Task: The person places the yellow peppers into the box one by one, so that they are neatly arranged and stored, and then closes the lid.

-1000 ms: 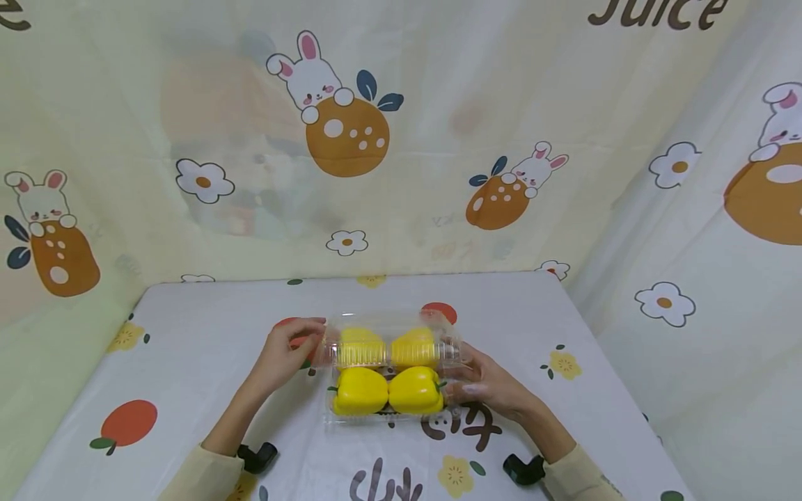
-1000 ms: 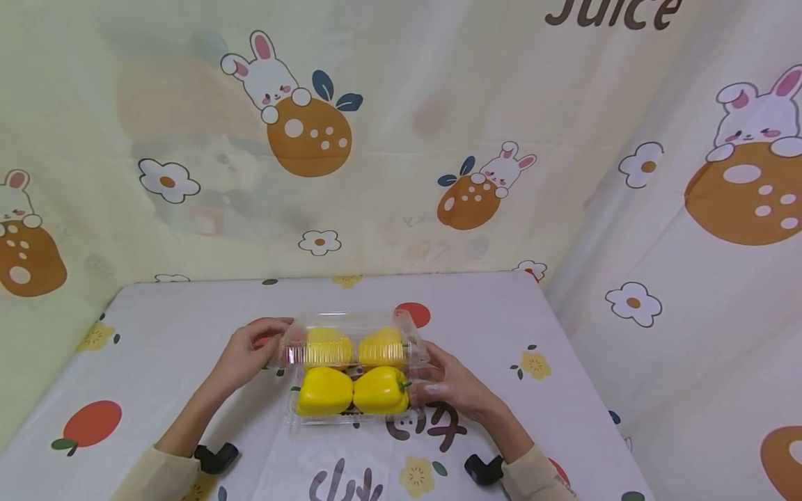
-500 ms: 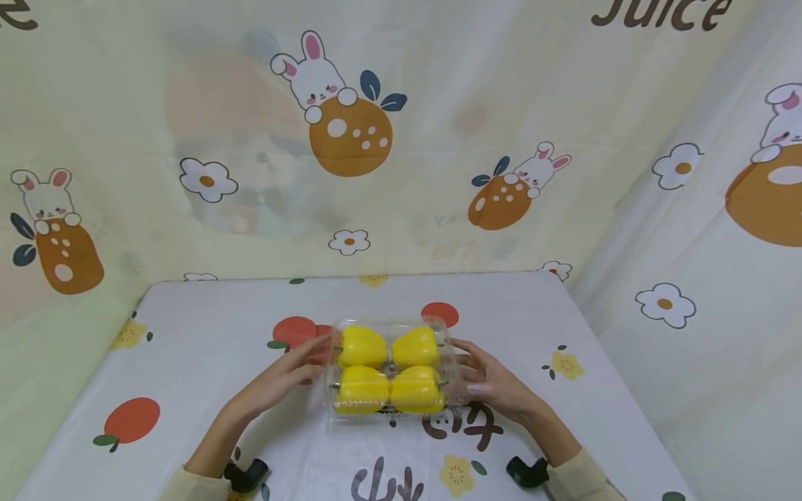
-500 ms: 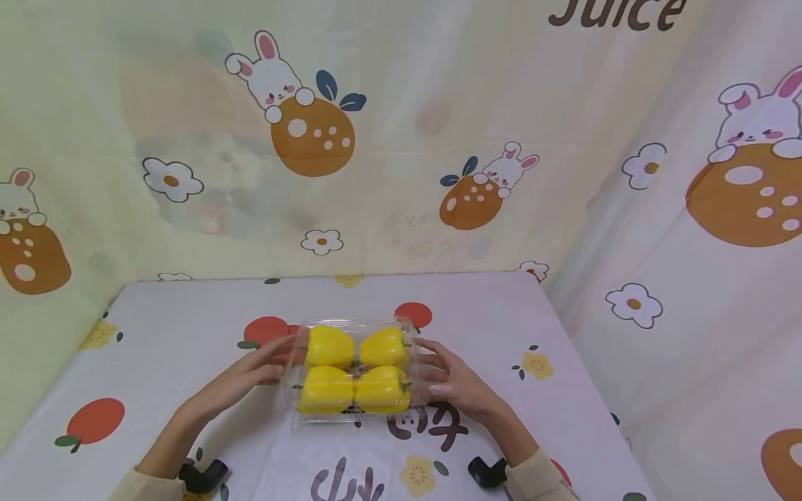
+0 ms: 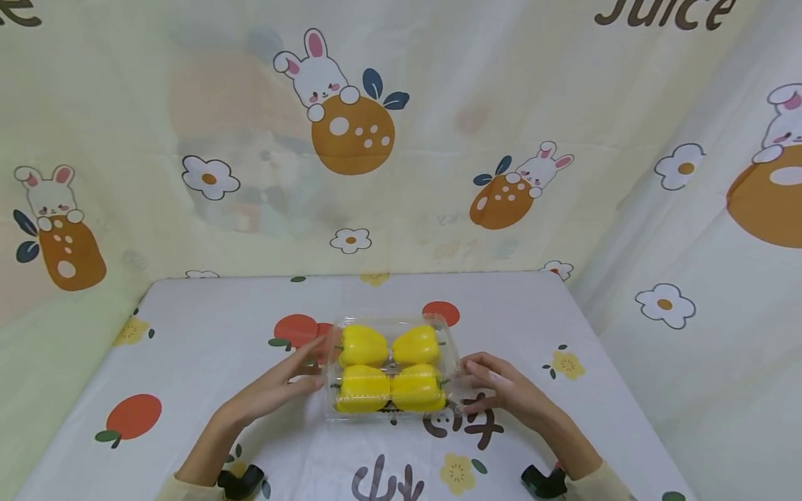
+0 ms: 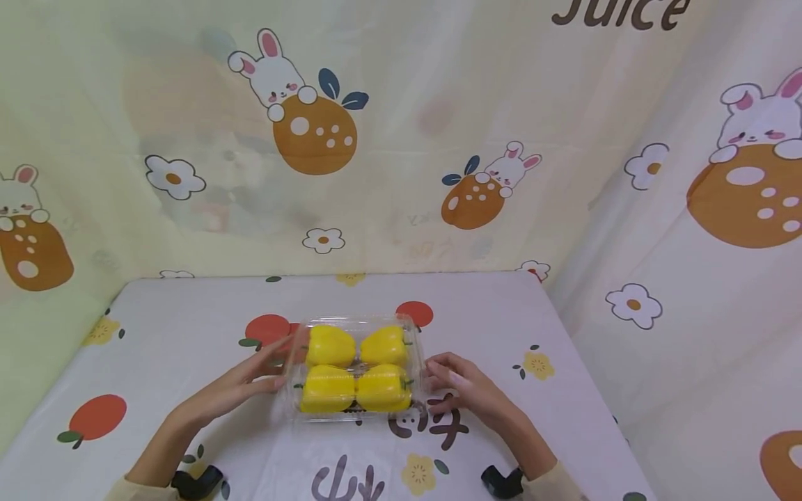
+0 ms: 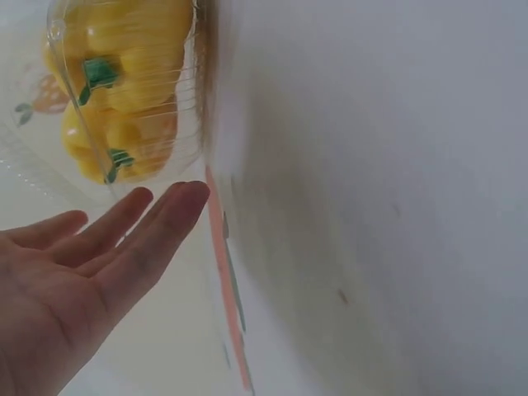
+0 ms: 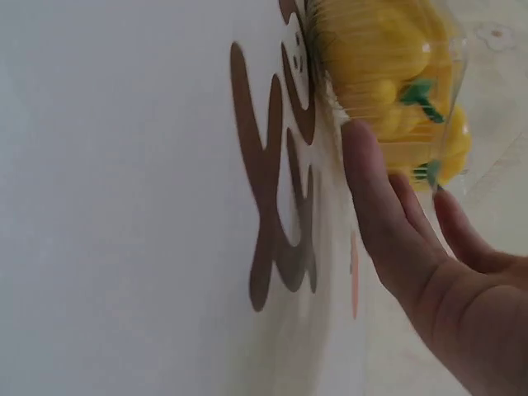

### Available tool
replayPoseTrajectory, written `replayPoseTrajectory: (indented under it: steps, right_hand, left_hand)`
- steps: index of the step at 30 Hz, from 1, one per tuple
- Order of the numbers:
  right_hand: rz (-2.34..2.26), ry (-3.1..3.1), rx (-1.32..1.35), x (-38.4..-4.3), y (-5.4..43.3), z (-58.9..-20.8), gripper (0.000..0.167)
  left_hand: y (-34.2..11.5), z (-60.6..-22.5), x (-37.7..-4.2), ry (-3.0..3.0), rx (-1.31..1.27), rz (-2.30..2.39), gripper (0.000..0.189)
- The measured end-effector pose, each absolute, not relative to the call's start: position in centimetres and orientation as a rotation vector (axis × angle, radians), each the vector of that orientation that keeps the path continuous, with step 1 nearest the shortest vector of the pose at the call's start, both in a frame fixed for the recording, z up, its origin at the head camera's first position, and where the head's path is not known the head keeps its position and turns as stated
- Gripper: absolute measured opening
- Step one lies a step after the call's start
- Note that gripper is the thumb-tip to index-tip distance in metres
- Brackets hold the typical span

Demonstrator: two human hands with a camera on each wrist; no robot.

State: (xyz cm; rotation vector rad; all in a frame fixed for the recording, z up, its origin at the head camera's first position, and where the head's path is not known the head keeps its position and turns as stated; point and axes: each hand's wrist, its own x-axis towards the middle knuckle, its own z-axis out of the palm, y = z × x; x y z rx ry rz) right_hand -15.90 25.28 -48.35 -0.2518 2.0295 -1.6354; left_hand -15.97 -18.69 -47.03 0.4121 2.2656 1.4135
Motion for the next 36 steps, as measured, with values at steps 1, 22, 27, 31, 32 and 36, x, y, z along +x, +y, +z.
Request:
replayPoseTrajectory:
  steps: [1,22,27,31,32,36]
  right_hand:
    - [-1.619,2.008,-0.274,-15.8,25.3,-48.2,0.055]
    - [-1.469,1.769,-0.441,-15.4,25.6,-49.8,0.044]
    - [-1.478,1.759,-0.460,-15.3,25.5,-50.0,0.044]
    - [-1.500,1.724,-0.479,-15.3,25.4,-50.0,0.046]
    - [-1.505,1.718,-0.480,-15.3,25.4,-50.0,0.046]
    - [-1.514,1.703,-0.474,-15.3,25.3,-50.0,0.047]
  left_hand:
    - [-18.8,-47.0,-15.9,2.262,0.405,1.411,0.077]
    - [-18.3,-48.2,-14.3,2.103,0.341,1.288,0.034]
    - [-17.9,-48.5,-14.1,2.056,0.337,1.343,0.033]
    - [-17.7,-48.7,-14.1,2.013,0.310,1.382,0.036]
    - [-17.7,-48.8,-14.1,2.001,0.302,1.391,0.036]
    - [-17.8,-48.9,-14.2,1.958,0.283,1.420,0.037]
